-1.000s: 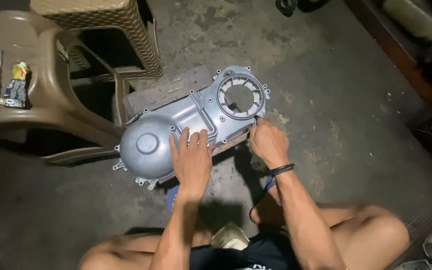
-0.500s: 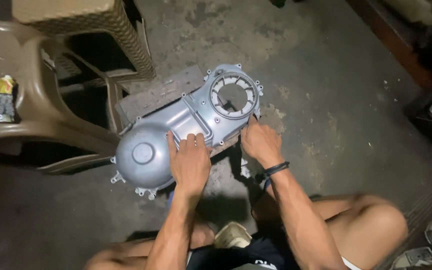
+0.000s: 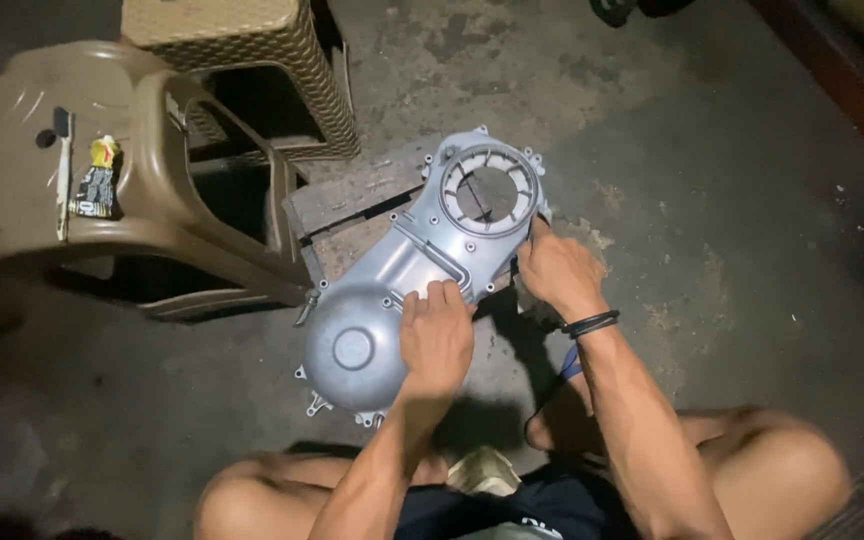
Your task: Wiping and cleaning a large metal engine component using a cloth and inspecting the surface.
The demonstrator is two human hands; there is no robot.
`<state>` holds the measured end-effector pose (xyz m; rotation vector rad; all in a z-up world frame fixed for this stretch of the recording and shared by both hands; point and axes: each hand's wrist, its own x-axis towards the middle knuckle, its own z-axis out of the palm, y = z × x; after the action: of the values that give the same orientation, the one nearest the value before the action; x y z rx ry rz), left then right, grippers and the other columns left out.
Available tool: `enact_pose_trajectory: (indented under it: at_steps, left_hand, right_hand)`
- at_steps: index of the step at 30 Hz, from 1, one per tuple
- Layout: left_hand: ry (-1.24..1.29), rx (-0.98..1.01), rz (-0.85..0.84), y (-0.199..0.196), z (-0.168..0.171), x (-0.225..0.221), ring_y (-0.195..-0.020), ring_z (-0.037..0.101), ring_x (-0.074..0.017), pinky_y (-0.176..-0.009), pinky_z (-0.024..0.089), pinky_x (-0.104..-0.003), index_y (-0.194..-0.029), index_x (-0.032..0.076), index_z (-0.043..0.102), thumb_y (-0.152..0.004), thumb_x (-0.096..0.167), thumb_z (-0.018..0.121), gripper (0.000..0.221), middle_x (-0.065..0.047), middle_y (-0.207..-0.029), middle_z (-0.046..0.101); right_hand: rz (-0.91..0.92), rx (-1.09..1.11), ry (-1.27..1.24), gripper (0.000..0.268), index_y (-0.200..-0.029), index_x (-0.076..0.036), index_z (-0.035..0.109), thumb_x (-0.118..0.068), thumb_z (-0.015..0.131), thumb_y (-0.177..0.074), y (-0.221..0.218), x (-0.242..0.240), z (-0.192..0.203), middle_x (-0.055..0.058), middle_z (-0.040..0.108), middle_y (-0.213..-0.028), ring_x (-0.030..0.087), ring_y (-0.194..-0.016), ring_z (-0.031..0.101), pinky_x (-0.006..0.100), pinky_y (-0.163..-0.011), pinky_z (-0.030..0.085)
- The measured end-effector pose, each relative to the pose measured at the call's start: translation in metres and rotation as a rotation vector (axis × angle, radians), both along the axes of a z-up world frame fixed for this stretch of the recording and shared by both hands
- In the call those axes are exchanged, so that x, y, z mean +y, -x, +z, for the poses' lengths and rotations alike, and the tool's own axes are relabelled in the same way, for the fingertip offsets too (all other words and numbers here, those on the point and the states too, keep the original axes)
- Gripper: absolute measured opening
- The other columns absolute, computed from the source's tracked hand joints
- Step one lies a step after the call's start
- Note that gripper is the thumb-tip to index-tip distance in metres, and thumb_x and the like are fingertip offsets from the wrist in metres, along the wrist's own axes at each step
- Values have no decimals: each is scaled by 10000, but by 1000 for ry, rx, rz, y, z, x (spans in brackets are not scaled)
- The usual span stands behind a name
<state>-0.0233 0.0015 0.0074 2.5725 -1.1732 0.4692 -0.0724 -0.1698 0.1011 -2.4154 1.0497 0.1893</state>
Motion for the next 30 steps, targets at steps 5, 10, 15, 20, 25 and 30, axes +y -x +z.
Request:
enact_pose_trajectory:
  at_steps: [5,10,15,20,25,30]
  left_hand:
    - [-8,-17,25,-4,14,1,-555,616,-237,-896,515,-415,-910,58,621,-805,370,797,373,-48,-739,539]
    - [4,-57,38,-17,10,-12,-588,610,-250,-814,506,-405,-950,49,641,-790,352,819,386,-47,-746,537]
    - [-11,-135,86,-12,-3,-20,-729,613,-252,-892,497,-426,-1162,23,661,-824,315,769,460,-66,-823,575]
    - [34,-164,99,-14,-19,-23,-710,581,-240,-880,492,-415,-1171,26,665,-967,275,605,327,-61,-811,550]
    - [71,-184,89,-20,-16,-26,-715,573,-239,-874,497,-416,-1189,37,663,-1029,282,491,340,-55,-822,547]
    - [38,-191,108,-25,-34,-28,-711,591,-182,-889,498,-389,-1169,53,656,-985,309,495,354,-7,-819,544]
  right_hand:
    - [33,-8,4,571,-1474,13,519,-259,428,-981,-17,3,23,341,715,-1057,508,-1009,696,634,-772,555]
    - [30,-41,-12,596,-1470,-45,542,-299,447,-939,-35,-15,-19,323,720,-1070,511,-1052,686,656,-833,550]
    - [8,-41,30,573,-1469,-6,537,-273,397,-982,-42,-11,-14,308,732,-952,458,-937,722,581,-745,575]
    - [-18,-22,-39,598,-1508,7,484,-257,393,-979,-42,15,12,335,728,-1020,479,-1010,705,602,-801,559]
    - [-61,-136,-234,611,-1478,78,495,-268,446,-977,-64,-8,-16,374,601,-1323,493,-1309,540,628,-1053,435]
    - [-102,-163,-209,621,-1564,24,396,-229,374,-997,-80,-27,-23,330,571,-1403,473,-1359,501,593,-1116,389]
